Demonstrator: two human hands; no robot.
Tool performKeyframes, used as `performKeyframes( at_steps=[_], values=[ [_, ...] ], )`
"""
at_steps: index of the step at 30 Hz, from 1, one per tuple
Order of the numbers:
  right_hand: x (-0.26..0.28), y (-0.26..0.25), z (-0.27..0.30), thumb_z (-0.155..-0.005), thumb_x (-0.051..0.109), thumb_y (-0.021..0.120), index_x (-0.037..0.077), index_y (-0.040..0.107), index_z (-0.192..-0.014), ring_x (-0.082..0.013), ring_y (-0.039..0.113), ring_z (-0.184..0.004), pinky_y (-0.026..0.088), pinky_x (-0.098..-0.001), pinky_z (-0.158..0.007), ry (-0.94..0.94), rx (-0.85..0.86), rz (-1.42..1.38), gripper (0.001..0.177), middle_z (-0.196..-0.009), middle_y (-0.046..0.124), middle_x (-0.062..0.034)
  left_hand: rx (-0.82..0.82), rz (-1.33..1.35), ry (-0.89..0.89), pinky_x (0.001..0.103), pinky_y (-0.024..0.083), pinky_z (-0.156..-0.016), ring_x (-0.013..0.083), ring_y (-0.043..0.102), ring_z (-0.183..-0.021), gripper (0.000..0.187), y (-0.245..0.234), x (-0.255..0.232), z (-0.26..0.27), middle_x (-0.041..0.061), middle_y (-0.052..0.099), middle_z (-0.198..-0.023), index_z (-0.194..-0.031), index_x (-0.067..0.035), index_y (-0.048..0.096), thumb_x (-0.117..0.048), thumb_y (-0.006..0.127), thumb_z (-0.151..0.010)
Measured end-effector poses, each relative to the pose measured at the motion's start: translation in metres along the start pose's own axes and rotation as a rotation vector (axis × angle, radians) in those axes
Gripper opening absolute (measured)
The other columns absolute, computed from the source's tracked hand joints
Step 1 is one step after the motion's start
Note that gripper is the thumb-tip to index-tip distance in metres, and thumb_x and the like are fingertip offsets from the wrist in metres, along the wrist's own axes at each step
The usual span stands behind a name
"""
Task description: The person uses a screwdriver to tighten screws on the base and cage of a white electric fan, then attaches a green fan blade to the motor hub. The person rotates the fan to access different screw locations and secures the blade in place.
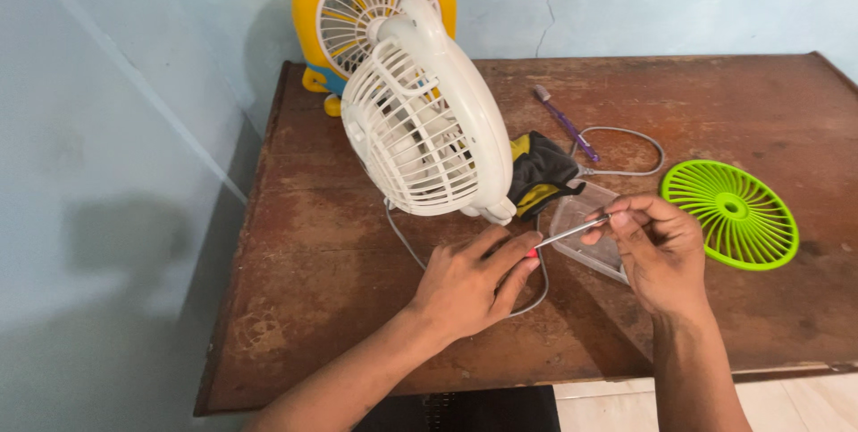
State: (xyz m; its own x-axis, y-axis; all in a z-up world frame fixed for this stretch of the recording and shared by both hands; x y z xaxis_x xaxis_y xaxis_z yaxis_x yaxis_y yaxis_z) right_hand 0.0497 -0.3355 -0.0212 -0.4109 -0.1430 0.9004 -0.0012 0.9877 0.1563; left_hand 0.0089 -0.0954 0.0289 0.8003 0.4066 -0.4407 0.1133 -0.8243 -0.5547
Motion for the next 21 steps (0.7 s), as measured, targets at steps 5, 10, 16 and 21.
performKeyframes(
  at_steps=[5, 10, 16, 21],
  values=[
    [-0.015, 0.016, 0.009, -0.101, -0.001, 0.061, -0.006, 0.067, -0.106, -0.0231, 0.076, -0.089, 0.061, -0.0371, -0.083, 0.059, 0.027, 0.163, 0.009, -0.099, 0.075, -0.0167, 0.008, -0.013, -0.046, 0.035, 0.057, -0.054, 0.0221, 0.070, -0.066, 0.025, -0.012, 0.002, 0.020, 0.006, 0.068, -0.095, -0.121, -0.008, 0.071, -0.020, 0.069, -0.100],
    [-0.023, 0.045, 0.016, -0.099, 0.000, 0.061, -0.005, 0.068, -0.108, -0.0238, 0.077, -0.090, 0.062, -0.0375, -0.085, 0.069, 0.150, 0.133, 0.012, -0.099, 0.077, -0.0169, -0.016, -0.149, -0.023, 0.034, 0.055, -0.050, 0.0206, 0.068, -0.061, 0.026, -0.032, 0.001, 0.041, 0.006, 0.067, -0.090, -0.120, -0.009, 0.074, -0.020, 0.073, -0.096],
    [-0.046, 0.079, 0.026, -0.099, 0.001, 0.063, -0.005, 0.069, -0.109, -0.0245, 0.076, -0.090, 0.061, -0.0367, -0.086, 0.160, 0.215, -0.004, 0.013, -0.101, 0.077, -0.0181, -0.070, -0.193, -0.085, 0.032, 0.057, -0.054, 0.0188, 0.071, -0.065, 0.027, -0.056, 0.009, 0.069, 0.004, 0.068, -0.091, -0.117, -0.010, 0.075, -0.022, 0.076, -0.093],
    [-0.063, 0.091, 0.026, -0.093, -0.002, 0.068, -0.004, 0.069, -0.106, -0.0228, 0.076, -0.086, 0.062, -0.0347, -0.080, 0.245, 0.229, -0.061, 0.013, -0.099, 0.077, -0.0176, -0.075, -0.120, -0.161, 0.030, 0.058, -0.054, 0.0164, 0.072, -0.064, 0.028, -0.065, 0.023, 0.081, 0.003, 0.073, -0.091, -0.115, -0.009, 0.076, -0.022, 0.078, -0.090]
  ],
)
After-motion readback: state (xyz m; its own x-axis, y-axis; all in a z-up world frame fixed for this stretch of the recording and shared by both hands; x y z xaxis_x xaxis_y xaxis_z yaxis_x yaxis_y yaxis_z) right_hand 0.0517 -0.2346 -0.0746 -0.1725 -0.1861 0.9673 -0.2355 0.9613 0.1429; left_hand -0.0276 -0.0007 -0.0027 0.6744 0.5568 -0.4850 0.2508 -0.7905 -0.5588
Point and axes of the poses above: each hand's wrist, its own z-axis away from the middle knuckle, its own y-axis out of the palm, x = y × z, the point moved 8 cm from there along -z, towards the middle knuckle
